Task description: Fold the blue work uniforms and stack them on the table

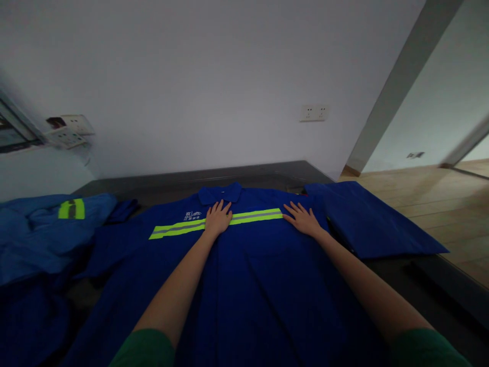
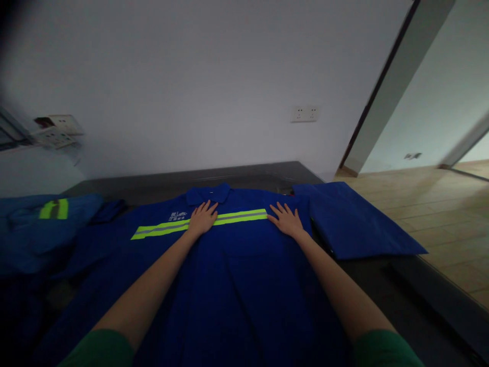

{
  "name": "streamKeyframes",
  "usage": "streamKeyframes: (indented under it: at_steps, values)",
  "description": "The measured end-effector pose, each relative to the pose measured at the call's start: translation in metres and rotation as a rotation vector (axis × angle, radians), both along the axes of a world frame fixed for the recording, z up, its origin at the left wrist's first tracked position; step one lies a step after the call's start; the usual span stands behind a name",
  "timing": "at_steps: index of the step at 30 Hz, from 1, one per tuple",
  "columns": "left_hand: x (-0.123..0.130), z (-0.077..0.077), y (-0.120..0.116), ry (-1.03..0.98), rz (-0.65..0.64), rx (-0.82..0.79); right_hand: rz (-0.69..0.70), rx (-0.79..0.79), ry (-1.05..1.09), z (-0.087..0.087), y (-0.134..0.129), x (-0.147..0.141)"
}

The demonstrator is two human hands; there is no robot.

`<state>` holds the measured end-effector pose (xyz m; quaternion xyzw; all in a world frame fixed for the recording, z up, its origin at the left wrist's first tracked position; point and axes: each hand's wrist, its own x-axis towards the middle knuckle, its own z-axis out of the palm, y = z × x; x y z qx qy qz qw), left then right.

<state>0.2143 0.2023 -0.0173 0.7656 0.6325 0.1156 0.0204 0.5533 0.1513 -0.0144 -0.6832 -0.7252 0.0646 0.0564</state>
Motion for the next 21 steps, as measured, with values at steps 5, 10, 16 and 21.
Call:
streamKeyframes:
  at_steps: [5, 10, 16, 21]
  values:
    - [0.002, 0.003, -0.002, -0.007, -0.001, -0.015, -0.139, -0.037, -0.044, 0.003, 0.005, 0.021]
    - [0.004, 0.005, -0.003, 0.004, 0.015, -0.004, -0.130, 0.019, -0.056, 0.017, 0.040, -0.006]
    - [0.003, 0.002, -0.001, -0.007, 0.015, -0.001, -0.048, 0.003, -0.096, -0.002, 0.049, 0.024]
    - [0.001, -0.002, 0.001, -0.071, 0.008, 0.045, -0.076, 0.129, -0.133, -0.010, 0.043, 0.042]
